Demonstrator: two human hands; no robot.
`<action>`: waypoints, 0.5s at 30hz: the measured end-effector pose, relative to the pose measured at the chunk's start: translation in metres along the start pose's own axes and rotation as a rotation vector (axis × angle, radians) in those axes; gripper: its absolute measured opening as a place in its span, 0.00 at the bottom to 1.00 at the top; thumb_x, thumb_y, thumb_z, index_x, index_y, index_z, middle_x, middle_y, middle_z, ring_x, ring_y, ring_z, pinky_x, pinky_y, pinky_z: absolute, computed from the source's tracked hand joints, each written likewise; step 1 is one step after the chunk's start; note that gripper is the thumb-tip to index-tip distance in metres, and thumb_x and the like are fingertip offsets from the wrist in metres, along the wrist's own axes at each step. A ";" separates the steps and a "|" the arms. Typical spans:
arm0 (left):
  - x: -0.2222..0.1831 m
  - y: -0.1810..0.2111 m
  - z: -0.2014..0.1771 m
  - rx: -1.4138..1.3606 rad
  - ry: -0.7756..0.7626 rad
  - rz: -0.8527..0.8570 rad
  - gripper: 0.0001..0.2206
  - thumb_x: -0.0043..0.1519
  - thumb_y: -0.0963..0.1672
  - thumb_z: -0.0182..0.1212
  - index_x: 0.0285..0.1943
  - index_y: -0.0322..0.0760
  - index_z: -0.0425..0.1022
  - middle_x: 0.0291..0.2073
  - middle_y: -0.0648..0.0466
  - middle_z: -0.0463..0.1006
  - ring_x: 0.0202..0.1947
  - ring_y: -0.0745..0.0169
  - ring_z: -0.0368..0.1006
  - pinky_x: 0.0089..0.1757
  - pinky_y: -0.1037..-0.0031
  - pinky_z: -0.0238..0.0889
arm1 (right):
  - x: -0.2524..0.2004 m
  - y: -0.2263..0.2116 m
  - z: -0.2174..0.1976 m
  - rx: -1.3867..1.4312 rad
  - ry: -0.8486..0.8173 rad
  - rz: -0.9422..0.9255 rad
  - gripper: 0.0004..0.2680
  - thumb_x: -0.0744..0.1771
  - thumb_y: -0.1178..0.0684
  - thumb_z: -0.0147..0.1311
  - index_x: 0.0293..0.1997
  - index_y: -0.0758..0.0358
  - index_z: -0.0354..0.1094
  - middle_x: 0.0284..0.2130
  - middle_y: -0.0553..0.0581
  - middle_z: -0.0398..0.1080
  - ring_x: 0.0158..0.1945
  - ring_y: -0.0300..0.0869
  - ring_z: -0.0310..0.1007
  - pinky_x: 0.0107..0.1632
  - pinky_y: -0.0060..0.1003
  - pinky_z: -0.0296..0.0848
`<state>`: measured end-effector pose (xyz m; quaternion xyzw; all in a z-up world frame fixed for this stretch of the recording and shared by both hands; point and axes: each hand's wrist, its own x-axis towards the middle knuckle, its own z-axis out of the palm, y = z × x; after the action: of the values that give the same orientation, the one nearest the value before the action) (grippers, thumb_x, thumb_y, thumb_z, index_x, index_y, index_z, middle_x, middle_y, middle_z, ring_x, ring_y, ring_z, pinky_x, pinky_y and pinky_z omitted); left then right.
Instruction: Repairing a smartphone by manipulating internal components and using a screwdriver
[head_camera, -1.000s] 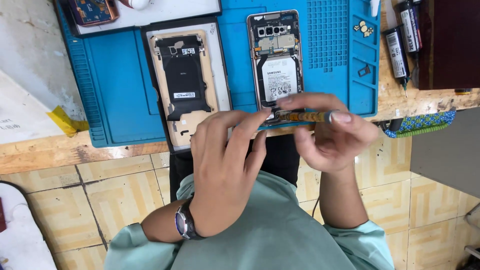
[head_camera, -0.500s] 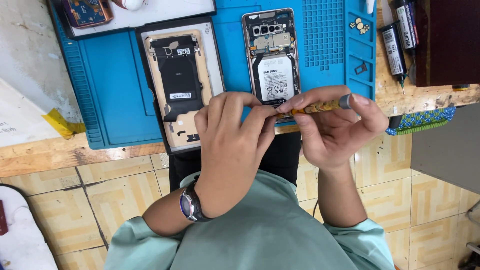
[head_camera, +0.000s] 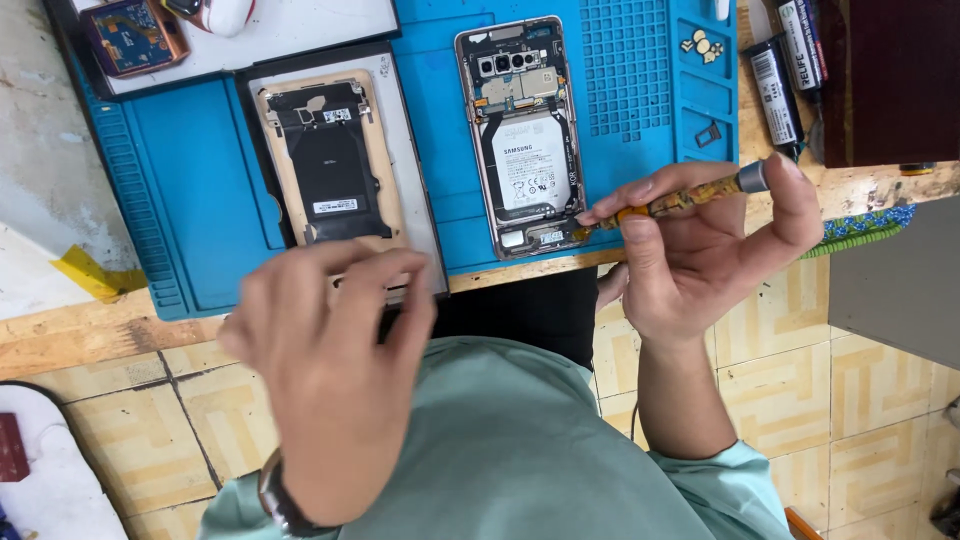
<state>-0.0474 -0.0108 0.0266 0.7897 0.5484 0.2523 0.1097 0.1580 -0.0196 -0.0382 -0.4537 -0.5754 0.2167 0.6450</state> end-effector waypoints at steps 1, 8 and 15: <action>-0.004 -0.006 -0.004 0.091 0.006 -0.074 0.07 0.59 0.42 0.71 0.39 0.45 0.75 0.38 0.55 0.70 0.41 0.50 0.62 0.40 0.63 0.43 | 0.001 0.000 0.001 -0.013 -0.009 -0.011 0.23 0.68 0.71 0.42 0.65 0.45 0.42 0.39 0.72 0.57 0.34 0.54 0.64 0.37 0.52 0.79; -0.013 -0.021 -0.001 0.198 -0.009 -0.230 0.05 0.62 0.43 0.72 0.40 0.45 0.78 0.38 0.54 0.69 0.42 0.48 0.61 0.42 0.61 0.44 | 0.006 -0.003 0.007 -0.125 -0.019 -0.044 0.20 0.67 0.69 0.43 0.60 0.50 0.40 0.40 0.75 0.55 0.28 0.55 0.65 0.31 0.51 0.79; 0.018 0.010 0.028 -0.175 -0.074 0.263 0.05 0.62 0.36 0.57 0.43 0.33 0.76 0.33 0.47 0.68 0.32 0.51 0.60 0.34 0.66 0.55 | -0.028 0.012 -0.019 0.107 0.215 0.208 0.25 0.71 0.66 0.47 0.71 0.37 0.43 0.39 0.74 0.61 0.30 0.58 0.67 0.38 0.59 0.82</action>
<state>-0.0198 0.0053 0.0128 0.8509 0.4116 0.2820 0.1644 0.1724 -0.0428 -0.0626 -0.4961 -0.4406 0.2628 0.7005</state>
